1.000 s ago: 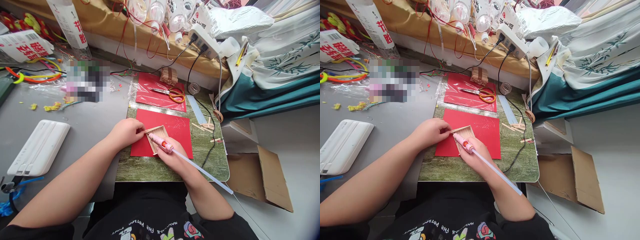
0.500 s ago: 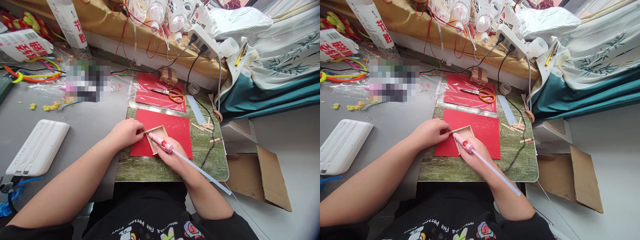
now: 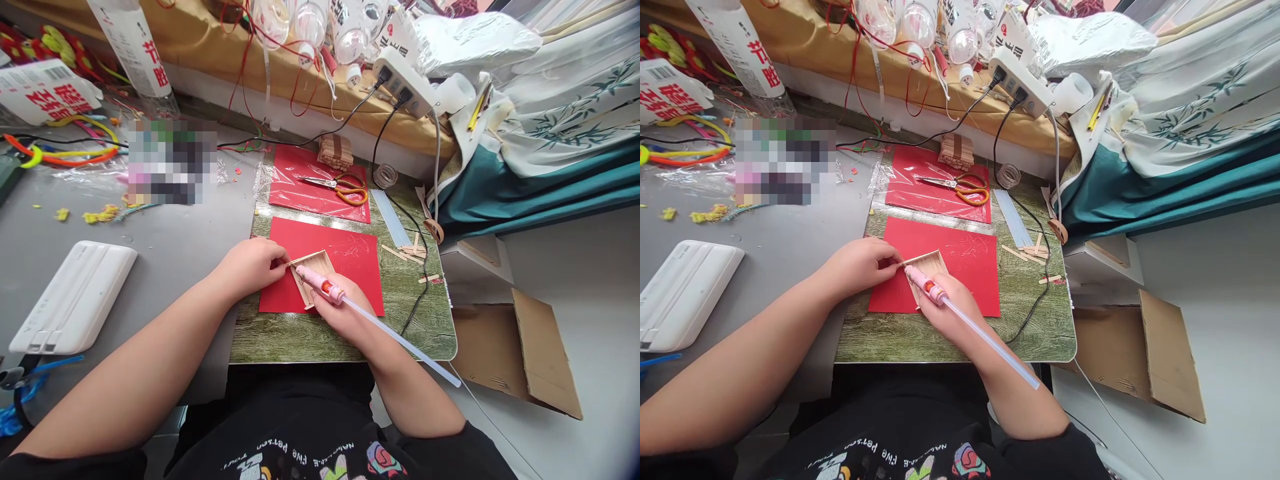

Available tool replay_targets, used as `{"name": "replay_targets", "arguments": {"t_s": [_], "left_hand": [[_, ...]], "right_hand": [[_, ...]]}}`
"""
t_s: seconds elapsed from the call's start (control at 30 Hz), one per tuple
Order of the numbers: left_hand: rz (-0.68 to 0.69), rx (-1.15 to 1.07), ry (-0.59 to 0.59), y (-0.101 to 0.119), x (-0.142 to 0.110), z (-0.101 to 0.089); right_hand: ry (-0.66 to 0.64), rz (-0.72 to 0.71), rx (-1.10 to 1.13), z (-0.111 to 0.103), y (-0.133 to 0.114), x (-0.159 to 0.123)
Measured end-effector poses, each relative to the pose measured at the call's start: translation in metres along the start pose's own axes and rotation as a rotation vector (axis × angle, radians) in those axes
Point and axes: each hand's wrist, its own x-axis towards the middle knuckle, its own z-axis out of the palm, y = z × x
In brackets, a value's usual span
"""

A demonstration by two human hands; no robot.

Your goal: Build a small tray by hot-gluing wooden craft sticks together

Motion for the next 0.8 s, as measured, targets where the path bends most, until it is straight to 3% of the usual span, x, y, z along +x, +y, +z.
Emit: {"name": "replay_targets", "arguments": {"t_s": [0.8], "left_hand": [[0.008, -0.014, -0.007, 0.0024, -0.0007, -0.0032]], "right_hand": [[0.042, -0.035, -0.022, -0.0014, 0.0064, 0.0004]]}}
